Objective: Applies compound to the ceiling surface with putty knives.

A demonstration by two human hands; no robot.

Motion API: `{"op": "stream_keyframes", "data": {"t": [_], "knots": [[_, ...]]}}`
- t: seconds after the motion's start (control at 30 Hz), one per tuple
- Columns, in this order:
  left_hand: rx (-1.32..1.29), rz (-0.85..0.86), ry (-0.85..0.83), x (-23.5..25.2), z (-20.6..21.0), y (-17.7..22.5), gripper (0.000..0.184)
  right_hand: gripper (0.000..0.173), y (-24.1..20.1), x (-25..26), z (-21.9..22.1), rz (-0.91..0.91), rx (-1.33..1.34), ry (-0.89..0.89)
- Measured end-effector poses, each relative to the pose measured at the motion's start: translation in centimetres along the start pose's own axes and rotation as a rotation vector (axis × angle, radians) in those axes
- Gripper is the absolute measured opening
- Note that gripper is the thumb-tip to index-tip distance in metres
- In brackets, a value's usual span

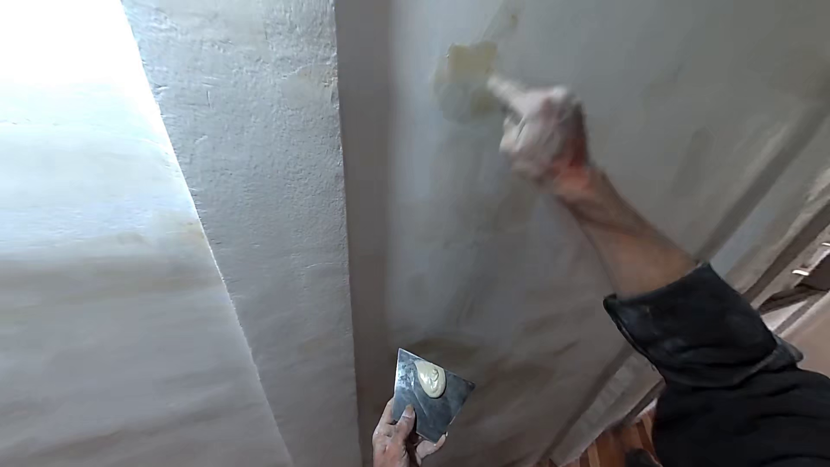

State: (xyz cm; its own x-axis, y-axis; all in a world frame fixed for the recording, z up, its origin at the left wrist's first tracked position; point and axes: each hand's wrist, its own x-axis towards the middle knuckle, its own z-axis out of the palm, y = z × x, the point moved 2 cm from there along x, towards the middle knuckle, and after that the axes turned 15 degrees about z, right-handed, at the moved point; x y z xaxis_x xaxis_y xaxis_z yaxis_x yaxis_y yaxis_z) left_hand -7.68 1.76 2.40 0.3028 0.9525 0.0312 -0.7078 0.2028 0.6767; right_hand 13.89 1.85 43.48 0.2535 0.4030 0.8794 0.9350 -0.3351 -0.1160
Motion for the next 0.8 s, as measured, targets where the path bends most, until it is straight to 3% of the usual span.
{"op": "stream_keyframes", "data": {"t": [0.1,0.2,0.33,0.53,0.8], "knots": [[0.003,-0.013,0.017,-0.2,-0.2,-0.4,0.026,0.04,1.1,6.7,-3.1,0.369,0.014,0.049],[-0.004,-0.015,0.026,-0.2,-0.6,-0.5,0.026,0.035,0.4,10.2,-2.7,0.502,0.067,0.046],[0.0,-0.031,0.041,0.6,-1.3,-0.8,0.026,0.042,-4.3,8.2,-1.1,0.436,0.087,0.012],[-0.03,-0.042,0.002,1.9,-1.6,-1.3,0.027,0.033,-8.3,4.6,0.5,0.324,0.025,-0.033],[-0.021,-0.012,0.006,2.4,-2.0,-0.6,0.027,0.038,-8.5,0.6,3.0,0.074,-0.121,-0.07]]}}
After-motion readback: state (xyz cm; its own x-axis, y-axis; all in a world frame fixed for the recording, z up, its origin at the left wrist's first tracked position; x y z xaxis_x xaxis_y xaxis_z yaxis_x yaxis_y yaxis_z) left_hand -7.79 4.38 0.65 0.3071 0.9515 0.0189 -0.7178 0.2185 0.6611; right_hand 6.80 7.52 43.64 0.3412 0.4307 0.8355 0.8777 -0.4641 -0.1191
